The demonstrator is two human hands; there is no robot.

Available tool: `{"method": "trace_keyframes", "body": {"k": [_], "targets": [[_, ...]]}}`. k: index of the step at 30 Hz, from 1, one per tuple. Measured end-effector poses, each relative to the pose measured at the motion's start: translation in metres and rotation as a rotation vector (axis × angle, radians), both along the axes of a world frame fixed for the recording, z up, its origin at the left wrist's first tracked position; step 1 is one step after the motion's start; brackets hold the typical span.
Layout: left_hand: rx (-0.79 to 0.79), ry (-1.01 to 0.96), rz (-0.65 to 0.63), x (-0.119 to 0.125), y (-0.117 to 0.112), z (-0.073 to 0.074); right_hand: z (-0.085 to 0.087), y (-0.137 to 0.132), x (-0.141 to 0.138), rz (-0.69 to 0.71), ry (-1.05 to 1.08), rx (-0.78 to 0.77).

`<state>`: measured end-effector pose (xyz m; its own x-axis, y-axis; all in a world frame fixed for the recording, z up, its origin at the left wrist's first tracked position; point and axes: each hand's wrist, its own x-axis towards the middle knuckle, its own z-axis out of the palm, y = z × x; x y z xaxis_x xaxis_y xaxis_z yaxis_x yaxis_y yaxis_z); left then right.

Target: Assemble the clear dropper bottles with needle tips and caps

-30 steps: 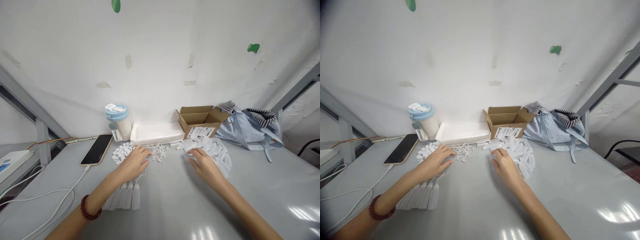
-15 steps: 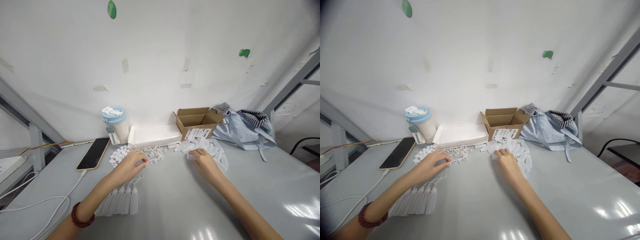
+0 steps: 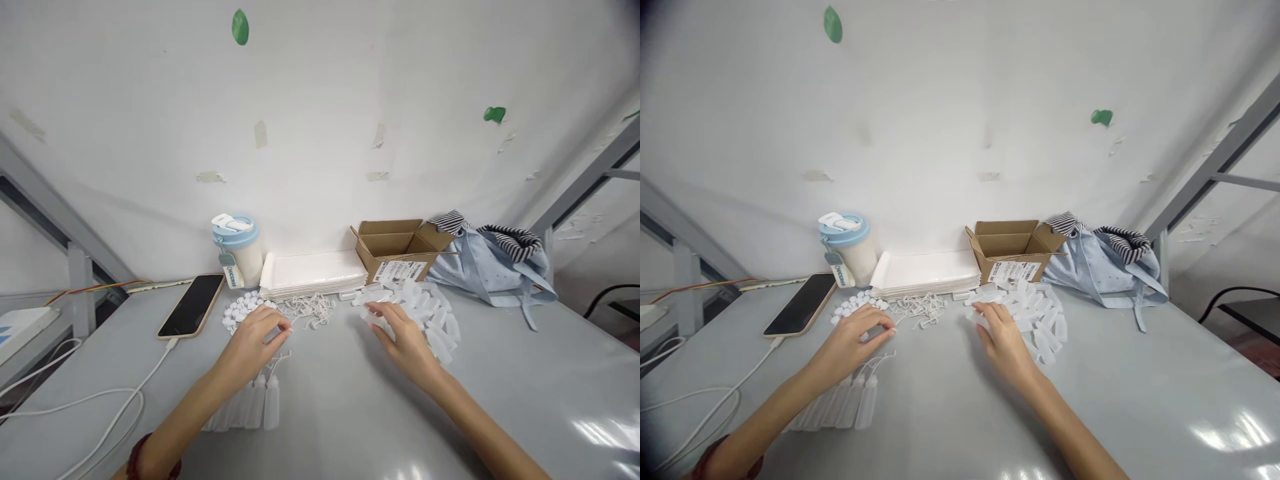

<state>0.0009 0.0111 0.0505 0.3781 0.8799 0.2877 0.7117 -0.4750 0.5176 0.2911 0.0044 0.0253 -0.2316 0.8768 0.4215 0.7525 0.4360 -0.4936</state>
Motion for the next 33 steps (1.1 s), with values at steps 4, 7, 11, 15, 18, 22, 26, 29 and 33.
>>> {"method": "trace_keyframes", "body": {"k": [4,7,11,15,18,22,26,29,33], "targets": [[0.039,-0.009,0.018,0.002,-0.001,-0.005,0.005,-0.016,-0.022,0.099,0.204,-0.062],[0.017,-0.045,0.034,0.009,-0.006,-0.004,0.011,-0.028,-0.037,0.166,0.393,-0.189],[-0.137,-0.132,0.079,0.027,-0.020,0.005,0.013,-0.039,-0.049,0.234,0.565,-0.315],[-0.308,-0.188,0.141,0.043,-0.032,0.014,0.009,-0.044,-0.054,0.272,0.614,-0.355],[-0.364,-0.214,0.145,0.047,-0.036,0.016,0.007,-0.045,-0.056,0.255,0.587,-0.360],[-0.366,-0.232,0.141,0.047,-0.039,0.014,0.007,-0.045,-0.056,0.235,0.537,-0.352],[-0.336,-0.227,0.100,0.049,-0.042,0.014,0.004,-0.046,-0.055,0.229,0.485,-0.341],[-0.323,-0.203,0.077,0.050,-0.047,0.011,0.000,-0.048,-0.056,0.206,0.440,-0.310],[-0.151,-0.127,-0.006,0.052,-0.054,0.001,-0.003,-0.049,-0.056,0.227,0.413,-0.273]]}}
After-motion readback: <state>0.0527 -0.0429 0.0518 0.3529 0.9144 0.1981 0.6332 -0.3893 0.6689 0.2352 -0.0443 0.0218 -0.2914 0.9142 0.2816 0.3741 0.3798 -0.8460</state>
